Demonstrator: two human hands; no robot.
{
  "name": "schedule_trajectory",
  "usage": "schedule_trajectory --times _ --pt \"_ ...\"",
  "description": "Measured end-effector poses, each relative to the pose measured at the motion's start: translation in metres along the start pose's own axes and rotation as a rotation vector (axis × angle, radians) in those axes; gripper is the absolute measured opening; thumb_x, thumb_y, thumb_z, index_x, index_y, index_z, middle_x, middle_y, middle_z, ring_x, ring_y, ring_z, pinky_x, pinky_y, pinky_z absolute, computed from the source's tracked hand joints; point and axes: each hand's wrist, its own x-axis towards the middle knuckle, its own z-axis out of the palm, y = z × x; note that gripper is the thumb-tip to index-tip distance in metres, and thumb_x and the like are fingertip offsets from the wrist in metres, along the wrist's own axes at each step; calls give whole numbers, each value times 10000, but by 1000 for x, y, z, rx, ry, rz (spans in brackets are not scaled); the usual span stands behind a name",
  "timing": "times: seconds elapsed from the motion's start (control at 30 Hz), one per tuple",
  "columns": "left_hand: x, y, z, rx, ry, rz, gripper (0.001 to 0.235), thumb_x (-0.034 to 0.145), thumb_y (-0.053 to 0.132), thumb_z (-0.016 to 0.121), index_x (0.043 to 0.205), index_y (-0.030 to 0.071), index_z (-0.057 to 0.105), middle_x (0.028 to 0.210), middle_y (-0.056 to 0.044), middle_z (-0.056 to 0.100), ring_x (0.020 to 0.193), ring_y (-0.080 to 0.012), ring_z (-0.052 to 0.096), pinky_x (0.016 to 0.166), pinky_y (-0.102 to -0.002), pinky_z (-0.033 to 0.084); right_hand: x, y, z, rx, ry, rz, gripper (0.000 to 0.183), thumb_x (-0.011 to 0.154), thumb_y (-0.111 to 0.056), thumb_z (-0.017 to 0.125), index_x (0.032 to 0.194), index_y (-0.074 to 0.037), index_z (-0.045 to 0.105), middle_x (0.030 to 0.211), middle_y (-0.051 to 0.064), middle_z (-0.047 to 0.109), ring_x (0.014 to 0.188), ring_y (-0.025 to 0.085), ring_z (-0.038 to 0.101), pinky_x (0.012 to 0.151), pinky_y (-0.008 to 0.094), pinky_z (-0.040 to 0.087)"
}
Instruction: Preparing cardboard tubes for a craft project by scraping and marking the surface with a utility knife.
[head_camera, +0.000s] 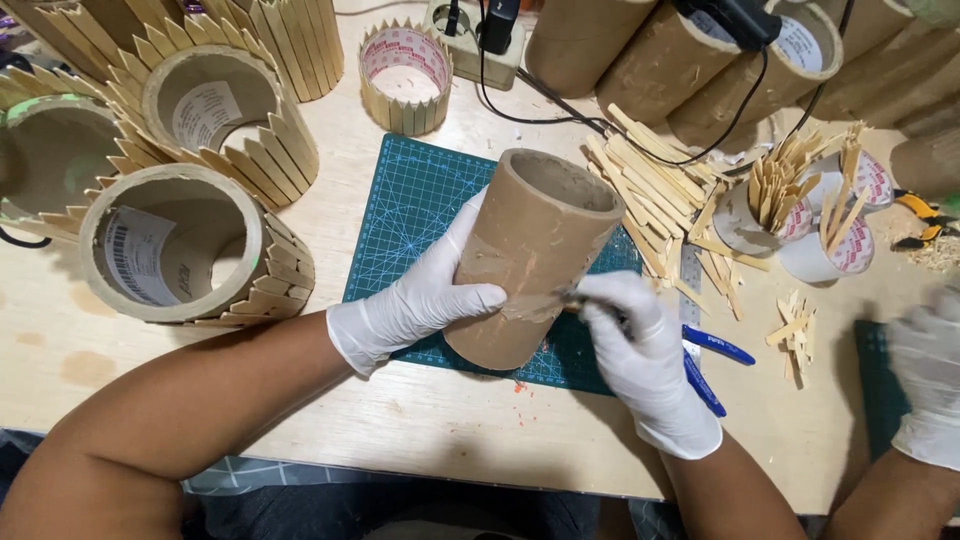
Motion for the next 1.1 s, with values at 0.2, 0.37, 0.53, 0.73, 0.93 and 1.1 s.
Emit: schedule_trajectory --times 0.2,0.37,0.53,0.73,0.93,1.1 --pt "0 0 -2 -14 8 -5 1141 771 403 874 1658 185 191 1577 -69 466 1350 -174 484 1205 -446 392 5 5 -15 -17 94 47 259 1034 36 564 1238 -112 623 912 92 697 754 156 603 735 341 536" --pt "-1 -2 -4 -14 3 -8 1144 767 411 876 1654 178 193 1571 -95 470 1358 -207 499 1199 -459 399 -7 10 -6 68 82 81 225 1006 -5 616 1209 -97 648 816 58 686 657 129 606 764 333 577" --pt "0 2 -1 -11 -6 2 1151 760 380 883 1659 182 191 1573 -77 470 1353 -183 486 1206 -448 388 -7 15 -12 -208 127 25 248 910 7 772 1145 -46 711 939 115 736 831 201 694 845 362 558" --pt "0 3 -3 -11 11 -25 1130 769 380 872 1654 182 198 1553 -94 488 1334 -204 502 1188 -466 396 2 9 -3 -6 171 266 170 1014 -8 623 1171 -73 628 1008 66 704 896 131 627 871 342 557" --pt "-1 5 0 -2 7 -14 1102 794 374 856 1660 200 198 1568 -60 477 1335 -163 475 1196 -443 390 -3 19 -12 24 160 210 175 1027 35 570 1168 -69 575 957 89 694 784 152 650 762 332 558" --pt "-1 8 1 -1 -8 -33 1106 771 364 861 1651 191 215 1545 -75 491 1305 -173 495 1175 -452 415 3 5 -17 37 176 146 172 1049 -2 532 1194 -82 580 996 80 671 759 123 594 726 299 511"
